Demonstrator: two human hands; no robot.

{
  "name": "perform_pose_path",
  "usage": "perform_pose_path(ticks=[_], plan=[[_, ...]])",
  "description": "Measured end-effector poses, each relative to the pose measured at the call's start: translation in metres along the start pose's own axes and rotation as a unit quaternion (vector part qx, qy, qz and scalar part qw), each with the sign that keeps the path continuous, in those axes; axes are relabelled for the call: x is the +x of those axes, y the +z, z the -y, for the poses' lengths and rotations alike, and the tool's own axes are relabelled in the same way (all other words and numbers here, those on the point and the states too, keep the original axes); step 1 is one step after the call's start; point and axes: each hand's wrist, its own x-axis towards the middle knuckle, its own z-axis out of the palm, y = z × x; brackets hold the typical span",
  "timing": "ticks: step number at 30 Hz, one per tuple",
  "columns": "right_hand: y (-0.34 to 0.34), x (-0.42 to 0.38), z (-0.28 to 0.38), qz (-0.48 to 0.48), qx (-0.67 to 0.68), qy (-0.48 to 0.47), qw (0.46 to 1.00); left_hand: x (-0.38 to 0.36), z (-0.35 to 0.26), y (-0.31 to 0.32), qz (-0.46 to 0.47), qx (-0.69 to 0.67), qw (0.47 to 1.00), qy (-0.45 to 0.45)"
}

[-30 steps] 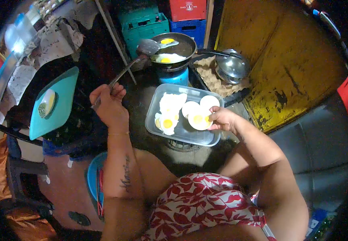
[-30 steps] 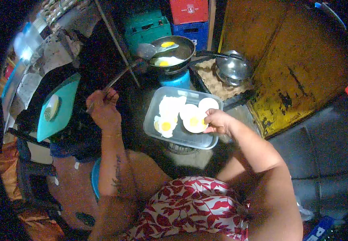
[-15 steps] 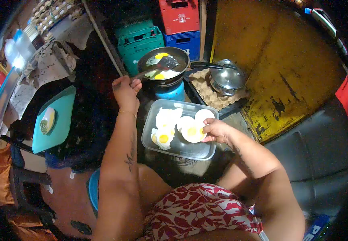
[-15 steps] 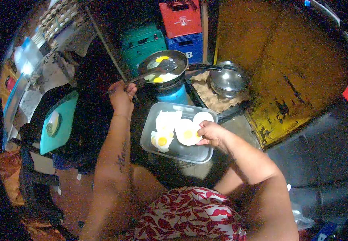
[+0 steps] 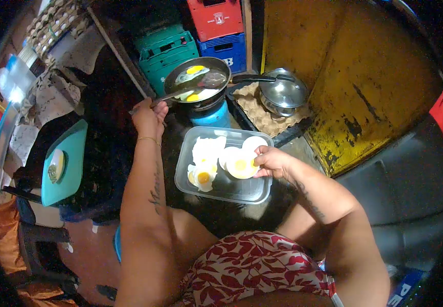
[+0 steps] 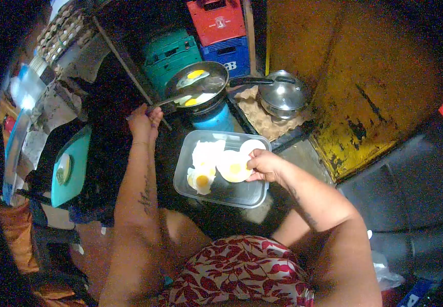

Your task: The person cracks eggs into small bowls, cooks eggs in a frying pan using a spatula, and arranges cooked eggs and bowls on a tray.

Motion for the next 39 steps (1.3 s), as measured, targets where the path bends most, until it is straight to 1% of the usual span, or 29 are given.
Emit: perform_pose_path(ticks=[2, 5, 7, 8, 10, 11, 13, 14, 16, 17, 19, 20, 22, 26, 27, 29, 30, 32, 35, 39], plan=[[-0.001, 0.0, 0.0, 0.0, 0.004, -0.005, 1.0, 0.0, 0.0, 0.001, 0.008, 0.006, 1.0, 0.013], [-0.001, -0.002, 0.003, 0.008, 0.007, -0.008, 1.0, 0.003, 0.001, 0.002, -0.013, -0.011, 1.0, 0.006], [0.0, -0.004, 0.005, 0.008, 0.005, -0.005, 1.0, 0.006, 0.001, -0.003, -0.002, -0.055, 0.998, -0.017], [0.0, -0.004, 0.005, 0.007, 0.005, -0.006, 1.0, 0.009, 0.002, -0.004, -0.001, -0.055, 0.998, -0.017], [-0.001, -0.003, 0.003, 0.005, 0.011, -0.006, 1.0, 0.009, -0.003, -0.003, -0.01, -0.122, 0.992, -0.038], [-0.001, -0.002, 0.003, 0.005, 0.011, -0.006, 1.0, 0.009, -0.007, -0.003, -0.01, -0.122, 0.992, -0.039], [-0.002, 0.0, 0.002, 0.007, 0.012, -0.006, 1.0, 0.011, -0.015, 0.0, 0.006, -0.082, 0.996, 0.014], [-0.002, 0.0, 0.002, 0.006, 0.012, -0.006, 1.0, 0.011, -0.018, 0.003, 0.007, -0.082, 0.996, 0.014], [-0.002, 0.0, 0.003, 0.009, 0.013, -0.006, 1.0, 0.011, -0.025, 0.013, 0.05, -0.06, 0.995, 0.067], [-0.001, 0.001, 0.003, 0.009, 0.014, -0.007, 1.0, 0.01, -0.027, 0.019, 0.05, -0.06, 0.995, 0.067], [-0.001, 0.003, 0.004, 0.006, 0.01, -0.014, 1.0, 0.007, -0.026, 0.034, 0.026, 0.006, 0.991, 0.134], [-0.002, 0.004, 0.003, 0.005, 0.012, -0.015, 1.0, 0.009, -0.024, 0.039, 0.027, 0.007, 0.991, 0.133], [-0.003, 0.008, 0.001, 0.027, 0.017, -0.022, 0.999, 0.013, -0.016, 0.044, 0.096, 0.102, 0.963, 0.232], [-0.007, 0.012, 0.0, 0.034, 0.012, -0.02, 0.999, 0.006, -0.005, 0.05, 0.162, 0.169, 0.93, 0.284], [-0.007, 0.011, 0.0, 0.031, 0.013, -0.018, 0.999, 0.002, -0.004, 0.05, 0.163, 0.17, 0.93, 0.283], [-0.006, 0.011, -0.001, 0.027, 0.014, -0.016, 0.999, -0.005, -0.004, 0.05, 0.182, 0.225, 0.9, 0.327], [-0.006, 0.011, -0.001, 0.02, 0.028, -0.019, 0.999, -0.008, -0.004, 0.05, 0.183, 0.225, 0.9, 0.326], [-0.004, 0.009, -0.001, 0.014, 0.041, -0.022, 0.999, -0.012, -0.005, 0.05, 0.181, 0.304, 0.848, 0.395], [-0.002, 0.004, 0.003, 0.014, 0.03, -0.012, 0.999, -0.013, -0.004, 0.052, 0.184, 0.281, 0.861, 0.382], [-0.003, 0.006, 0.004, 0.017, 0.019, -0.012, 1.0, -0.016, 0.0, 0.054, 0.194, 0.288, 0.855, 0.385]])
